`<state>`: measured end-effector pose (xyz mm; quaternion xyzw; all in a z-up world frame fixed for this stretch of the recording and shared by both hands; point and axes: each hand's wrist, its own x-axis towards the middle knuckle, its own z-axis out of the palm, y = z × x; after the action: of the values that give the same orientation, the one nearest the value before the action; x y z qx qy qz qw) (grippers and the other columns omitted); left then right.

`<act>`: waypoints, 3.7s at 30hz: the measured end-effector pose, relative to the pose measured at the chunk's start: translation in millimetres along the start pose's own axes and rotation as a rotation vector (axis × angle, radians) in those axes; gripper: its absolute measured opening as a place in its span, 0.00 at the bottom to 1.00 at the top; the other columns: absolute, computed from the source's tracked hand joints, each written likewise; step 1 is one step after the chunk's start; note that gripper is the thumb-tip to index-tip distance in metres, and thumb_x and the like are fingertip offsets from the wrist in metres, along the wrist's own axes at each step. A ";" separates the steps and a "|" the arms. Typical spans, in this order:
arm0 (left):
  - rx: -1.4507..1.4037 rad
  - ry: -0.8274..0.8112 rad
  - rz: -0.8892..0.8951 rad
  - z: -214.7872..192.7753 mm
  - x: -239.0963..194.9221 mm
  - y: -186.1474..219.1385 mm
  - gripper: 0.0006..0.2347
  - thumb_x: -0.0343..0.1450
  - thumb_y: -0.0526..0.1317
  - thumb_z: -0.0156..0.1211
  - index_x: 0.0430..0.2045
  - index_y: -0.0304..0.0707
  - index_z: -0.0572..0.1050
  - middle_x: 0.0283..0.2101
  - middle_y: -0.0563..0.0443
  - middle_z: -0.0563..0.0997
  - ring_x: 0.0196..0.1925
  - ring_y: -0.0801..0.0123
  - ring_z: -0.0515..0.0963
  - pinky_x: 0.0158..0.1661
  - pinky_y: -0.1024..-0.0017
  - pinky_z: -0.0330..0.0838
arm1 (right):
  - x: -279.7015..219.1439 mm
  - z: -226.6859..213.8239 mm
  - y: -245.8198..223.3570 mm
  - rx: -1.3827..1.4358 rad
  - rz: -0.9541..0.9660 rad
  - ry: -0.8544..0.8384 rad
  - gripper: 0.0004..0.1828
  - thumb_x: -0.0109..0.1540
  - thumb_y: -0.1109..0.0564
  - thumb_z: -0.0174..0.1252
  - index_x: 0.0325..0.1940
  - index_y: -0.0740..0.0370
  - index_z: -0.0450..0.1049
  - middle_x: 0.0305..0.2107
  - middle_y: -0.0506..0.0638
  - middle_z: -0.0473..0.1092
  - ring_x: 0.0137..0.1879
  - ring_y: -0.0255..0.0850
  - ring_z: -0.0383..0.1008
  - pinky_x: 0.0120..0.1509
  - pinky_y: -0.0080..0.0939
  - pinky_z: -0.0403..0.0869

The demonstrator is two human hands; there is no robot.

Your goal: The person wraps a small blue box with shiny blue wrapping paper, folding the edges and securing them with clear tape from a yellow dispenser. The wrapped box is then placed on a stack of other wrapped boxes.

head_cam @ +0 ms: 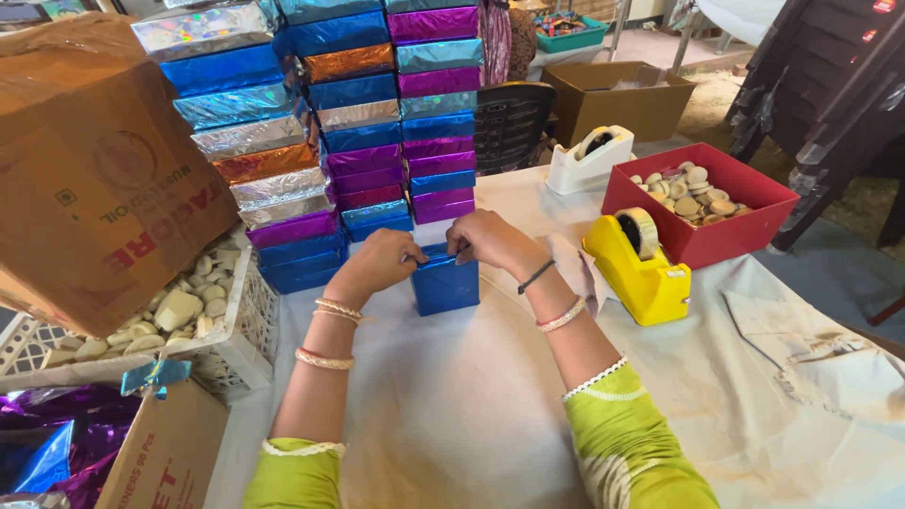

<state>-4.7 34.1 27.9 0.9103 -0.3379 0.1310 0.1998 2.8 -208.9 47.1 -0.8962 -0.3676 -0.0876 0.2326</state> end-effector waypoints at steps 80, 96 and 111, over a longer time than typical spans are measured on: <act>-0.200 0.368 0.234 49.1 -30.6 30.6 0.22 0.66 0.37 0.61 0.58 0.37 0.74 0.64 0.44 0.74 0.57 0.47 0.70 0.60 0.57 0.68 | -271.6 -68.0 161.1 -0.435 0.792 0.519 0.13 0.63 0.50 0.64 0.40 0.62 0.81 0.38 0.59 0.74 0.46 0.56 0.75 0.49 0.53 0.73; -0.193 0.347 0.207 49.0 -30.1 30.3 0.23 0.66 0.36 0.61 0.59 0.38 0.74 0.65 0.45 0.73 0.58 0.47 0.70 0.60 0.57 0.67 | -283.4 -51.8 182.6 0.778 0.891 0.907 0.04 0.67 0.53 0.59 0.42 0.53 0.74 0.37 0.39 0.71 0.42 0.27 0.69 0.44 0.34 0.69; -0.181 0.344 0.184 49.5 -30.4 30.4 0.23 0.66 0.36 0.61 0.59 0.42 0.74 0.65 0.48 0.73 0.58 0.49 0.71 0.58 0.59 0.69 | -296.4 -24.9 181.0 0.773 0.739 1.045 0.13 0.65 0.62 0.58 0.50 0.55 0.63 0.42 0.45 0.67 0.46 0.35 0.70 0.49 0.38 0.75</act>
<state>-42.3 7.8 -18.9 0.8181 -0.3911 0.2712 0.3229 -82.0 -516.6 -92.1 -0.6573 0.1113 -0.2828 0.6897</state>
